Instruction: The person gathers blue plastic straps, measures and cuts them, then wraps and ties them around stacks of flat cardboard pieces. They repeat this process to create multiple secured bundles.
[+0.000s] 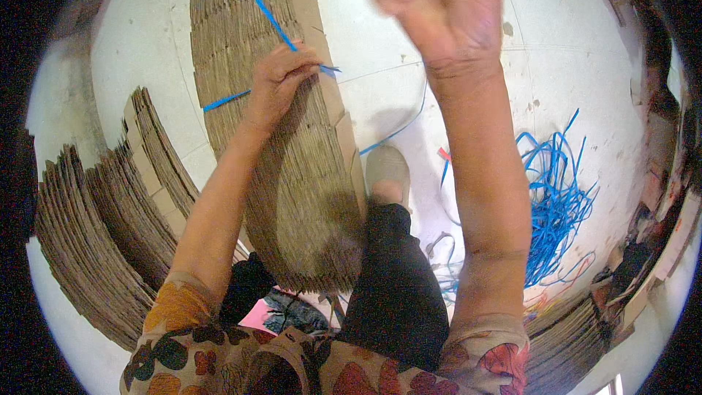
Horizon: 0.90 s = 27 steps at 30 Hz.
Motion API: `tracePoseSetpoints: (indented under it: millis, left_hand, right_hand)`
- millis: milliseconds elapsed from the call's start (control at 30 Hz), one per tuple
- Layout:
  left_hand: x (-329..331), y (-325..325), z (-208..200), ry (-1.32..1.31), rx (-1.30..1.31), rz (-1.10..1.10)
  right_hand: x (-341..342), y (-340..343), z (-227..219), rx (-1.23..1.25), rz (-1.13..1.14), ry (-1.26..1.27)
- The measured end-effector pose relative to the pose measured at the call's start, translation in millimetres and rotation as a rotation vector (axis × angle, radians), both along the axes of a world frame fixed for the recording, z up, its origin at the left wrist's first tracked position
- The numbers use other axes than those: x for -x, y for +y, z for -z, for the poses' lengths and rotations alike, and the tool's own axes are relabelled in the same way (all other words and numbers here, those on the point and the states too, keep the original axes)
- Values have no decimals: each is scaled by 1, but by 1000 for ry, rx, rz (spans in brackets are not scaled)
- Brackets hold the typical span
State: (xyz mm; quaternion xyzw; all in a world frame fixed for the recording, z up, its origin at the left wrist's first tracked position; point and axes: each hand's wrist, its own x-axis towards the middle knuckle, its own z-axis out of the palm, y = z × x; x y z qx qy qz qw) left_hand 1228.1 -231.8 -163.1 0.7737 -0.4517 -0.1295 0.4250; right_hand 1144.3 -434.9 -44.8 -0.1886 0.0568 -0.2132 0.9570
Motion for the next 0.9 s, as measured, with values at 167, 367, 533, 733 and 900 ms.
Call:
tracePoseSetpoints:
  millis: [167,367,533,733,900]
  left_hand:
    - [28,-6,-21,-38,105,-281]
    - [45,-6,-41,203,198,-572]
    - [36,-12,-48,611,106,-757]
    - [9,1,-34,1128,-94,-535]
    - [-2,3,-30,1159,-137,-355]
  right_hand:
    - [58,36,97,132,-354,567]
    - [42,111,94,-339,-325,395]
    - [38,122,104,-466,-239,289]
    - [38,102,84,-31,-395,489]
    - [29,90,95,938,-294,708]
